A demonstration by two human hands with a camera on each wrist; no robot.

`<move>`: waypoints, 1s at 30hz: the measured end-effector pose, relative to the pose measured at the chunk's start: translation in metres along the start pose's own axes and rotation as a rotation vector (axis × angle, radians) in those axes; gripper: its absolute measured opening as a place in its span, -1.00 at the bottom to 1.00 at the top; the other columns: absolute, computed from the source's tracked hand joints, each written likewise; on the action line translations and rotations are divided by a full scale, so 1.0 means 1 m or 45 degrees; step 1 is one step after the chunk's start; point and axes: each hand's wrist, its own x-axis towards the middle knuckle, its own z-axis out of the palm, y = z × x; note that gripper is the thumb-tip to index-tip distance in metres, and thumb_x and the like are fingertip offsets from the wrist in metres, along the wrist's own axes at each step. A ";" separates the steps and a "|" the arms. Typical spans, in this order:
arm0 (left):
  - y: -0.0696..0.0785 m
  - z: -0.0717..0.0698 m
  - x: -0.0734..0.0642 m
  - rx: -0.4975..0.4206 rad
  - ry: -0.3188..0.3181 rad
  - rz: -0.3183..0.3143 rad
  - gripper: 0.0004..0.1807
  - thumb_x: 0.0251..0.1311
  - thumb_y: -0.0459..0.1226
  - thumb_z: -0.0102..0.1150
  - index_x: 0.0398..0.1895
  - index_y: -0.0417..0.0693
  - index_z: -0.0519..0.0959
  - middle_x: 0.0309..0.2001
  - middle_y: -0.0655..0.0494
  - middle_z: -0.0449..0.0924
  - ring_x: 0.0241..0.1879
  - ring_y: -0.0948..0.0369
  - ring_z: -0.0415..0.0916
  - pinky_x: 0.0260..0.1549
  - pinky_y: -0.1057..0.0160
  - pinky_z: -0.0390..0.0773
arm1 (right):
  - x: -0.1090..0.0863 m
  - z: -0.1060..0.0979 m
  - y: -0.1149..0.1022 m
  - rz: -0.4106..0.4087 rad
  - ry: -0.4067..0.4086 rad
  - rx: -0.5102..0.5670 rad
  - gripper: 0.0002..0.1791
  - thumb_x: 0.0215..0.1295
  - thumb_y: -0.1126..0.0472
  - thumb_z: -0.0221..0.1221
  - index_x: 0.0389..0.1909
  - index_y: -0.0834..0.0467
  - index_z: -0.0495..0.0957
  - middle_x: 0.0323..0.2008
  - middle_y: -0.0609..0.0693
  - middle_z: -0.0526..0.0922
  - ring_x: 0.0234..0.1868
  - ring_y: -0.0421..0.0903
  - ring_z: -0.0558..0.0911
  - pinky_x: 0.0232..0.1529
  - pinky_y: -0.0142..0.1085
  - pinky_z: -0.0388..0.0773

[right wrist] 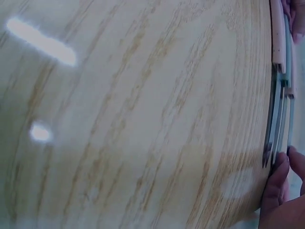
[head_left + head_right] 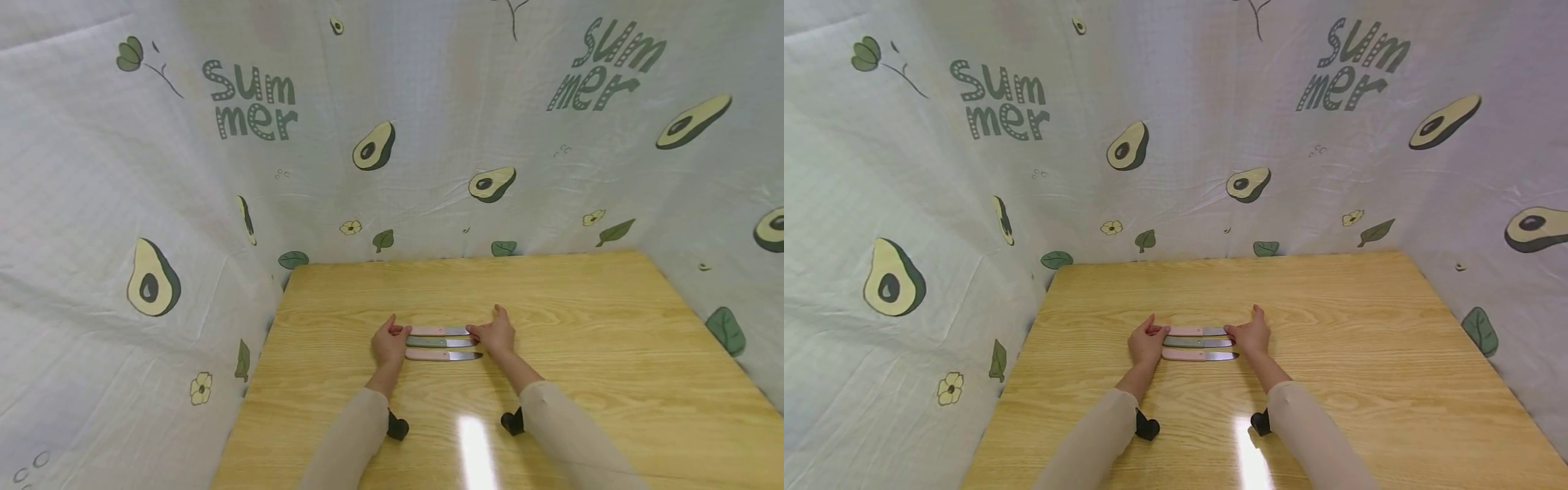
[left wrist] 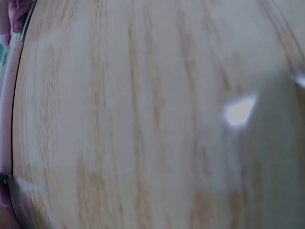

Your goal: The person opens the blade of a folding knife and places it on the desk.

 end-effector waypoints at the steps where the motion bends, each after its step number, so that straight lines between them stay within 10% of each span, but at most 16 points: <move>1: 0.000 0.001 0.000 -0.001 0.002 0.000 -0.46 0.01 -0.25 0.45 0.13 -0.12 0.60 -0.38 0.08 0.71 -0.40 0.25 0.64 -0.36 0.26 0.65 | 0.000 0.000 0.000 -0.005 0.001 -0.020 0.07 0.11 0.20 0.39 0.48 0.30 -0.10 -0.35 0.17 0.71 -0.51 -0.18 0.67 -0.34 -0.35 0.60; 30: -0.006 -0.009 0.003 -0.118 -0.031 -0.028 -0.42 -0.04 -0.26 0.48 0.13 -0.17 0.58 -0.34 0.02 0.70 -0.36 0.23 0.63 -0.35 0.32 0.65 | 0.006 -0.010 0.014 -0.054 0.053 0.000 -0.07 0.14 0.13 0.37 0.44 0.27 0.07 -0.21 0.13 0.63 -0.29 -0.10 0.59 -0.30 -0.43 0.43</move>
